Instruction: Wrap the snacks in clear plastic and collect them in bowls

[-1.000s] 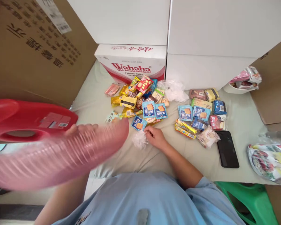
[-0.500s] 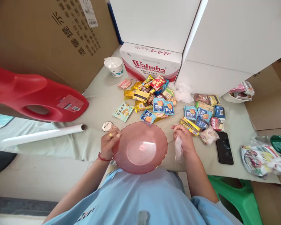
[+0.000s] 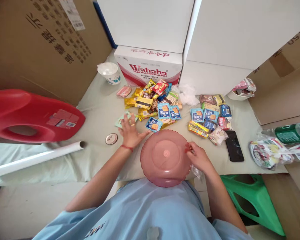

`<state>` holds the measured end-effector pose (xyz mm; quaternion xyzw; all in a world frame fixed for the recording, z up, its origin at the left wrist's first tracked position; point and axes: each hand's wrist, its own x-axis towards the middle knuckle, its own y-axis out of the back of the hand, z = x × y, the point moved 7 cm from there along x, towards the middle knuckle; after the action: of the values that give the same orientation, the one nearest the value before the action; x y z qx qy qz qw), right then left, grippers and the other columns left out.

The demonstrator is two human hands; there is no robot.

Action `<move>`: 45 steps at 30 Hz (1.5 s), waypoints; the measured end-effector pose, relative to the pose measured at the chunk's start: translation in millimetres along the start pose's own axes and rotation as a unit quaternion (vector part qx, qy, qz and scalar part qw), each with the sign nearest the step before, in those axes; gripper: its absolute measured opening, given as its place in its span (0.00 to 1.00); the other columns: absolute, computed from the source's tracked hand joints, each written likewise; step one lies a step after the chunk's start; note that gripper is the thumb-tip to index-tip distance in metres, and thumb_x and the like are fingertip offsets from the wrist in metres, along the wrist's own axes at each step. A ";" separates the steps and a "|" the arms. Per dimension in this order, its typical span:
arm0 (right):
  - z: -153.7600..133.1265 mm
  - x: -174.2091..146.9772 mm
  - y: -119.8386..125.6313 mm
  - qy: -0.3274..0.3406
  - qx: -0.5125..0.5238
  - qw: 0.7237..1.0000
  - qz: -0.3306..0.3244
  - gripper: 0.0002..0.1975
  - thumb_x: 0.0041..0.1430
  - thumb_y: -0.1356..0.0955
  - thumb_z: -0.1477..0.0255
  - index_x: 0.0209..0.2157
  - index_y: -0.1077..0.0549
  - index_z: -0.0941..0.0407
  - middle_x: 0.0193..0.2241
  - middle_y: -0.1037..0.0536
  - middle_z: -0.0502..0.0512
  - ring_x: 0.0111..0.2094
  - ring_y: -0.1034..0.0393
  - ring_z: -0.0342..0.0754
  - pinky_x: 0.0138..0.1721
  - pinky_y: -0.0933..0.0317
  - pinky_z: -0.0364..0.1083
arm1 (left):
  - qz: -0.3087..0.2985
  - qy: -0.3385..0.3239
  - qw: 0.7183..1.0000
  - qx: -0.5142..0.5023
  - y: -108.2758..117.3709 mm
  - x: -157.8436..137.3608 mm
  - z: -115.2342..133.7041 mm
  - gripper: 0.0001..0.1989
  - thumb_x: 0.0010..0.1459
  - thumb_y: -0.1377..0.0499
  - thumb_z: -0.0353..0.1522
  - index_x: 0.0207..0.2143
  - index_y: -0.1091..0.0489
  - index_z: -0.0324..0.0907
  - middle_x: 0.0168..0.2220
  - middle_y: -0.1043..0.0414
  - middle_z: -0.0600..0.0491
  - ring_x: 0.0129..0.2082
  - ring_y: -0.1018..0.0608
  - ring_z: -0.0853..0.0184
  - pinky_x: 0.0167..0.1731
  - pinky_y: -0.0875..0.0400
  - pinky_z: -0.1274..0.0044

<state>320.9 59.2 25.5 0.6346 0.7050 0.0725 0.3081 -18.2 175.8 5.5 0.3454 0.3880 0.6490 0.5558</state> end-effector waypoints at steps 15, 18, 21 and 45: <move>7.6 -32.6 9.6 -0.093 0.022 0.994 0.054 0.18 0.55 0.34 0.63 0.46 0.25 0.53 0.43 0.17 0.57 0.47 0.21 0.55 0.49 0.29 0.53 | -0.093 -0.228 0.969 -0.009 19.1 81.1 77.5 0.52 0.58 0.34 0.45 0.76 0.56 0.43 0.78 0.73 0.34 0.76 0.55 0.35 0.68 0.48 0.45; 7.9 -28.0 8.5 -0.094 0.031 0.994 0.050 0.19 0.55 0.34 0.63 0.47 0.25 0.52 0.45 0.17 0.57 0.48 0.21 0.55 0.48 0.29 0.52 | -0.127 -0.261 0.956 0.051 49.3 100.1 53.7 0.36 0.62 0.38 0.46 0.70 0.39 0.47 0.76 0.52 0.40 0.69 0.34 0.42 0.64 0.35 0.52; 9.0 -23.4 7.7 -0.090 0.034 0.994 0.043 0.20 0.55 0.34 0.63 0.49 0.25 0.52 0.47 0.17 0.57 0.48 0.21 0.55 0.46 0.28 0.51 | -0.018 -0.182 0.980 0.081 91.8 165.1 17.5 0.26 0.64 0.43 0.43 0.61 0.29 0.43 0.67 0.34 0.43 0.62 0.28 0.48 0.58 0.29 0.53; -136.5 -26.6 56.3 0.223 -0.081 0.932 0.273 0.13 0.71 0.35 0.61 0.39 0.21 0.52 0.36 0.17 0.55 0.39 0.22 0.51 0.43 0.27 0.51 | -0.010 -0.460 0.878 0.134 141.3 20.5 97.0 0.14 0.70 0.51 0.27 0.31 0.33 0.44 0.32 0.31 0.50 0.30 0.31 0.63 0.30 0.38 0.68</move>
<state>297.0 84.0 171.5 0.7432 0.5468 0.3503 0.1613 0.2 196.2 176.0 0.6720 0.1752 0.3533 0.6269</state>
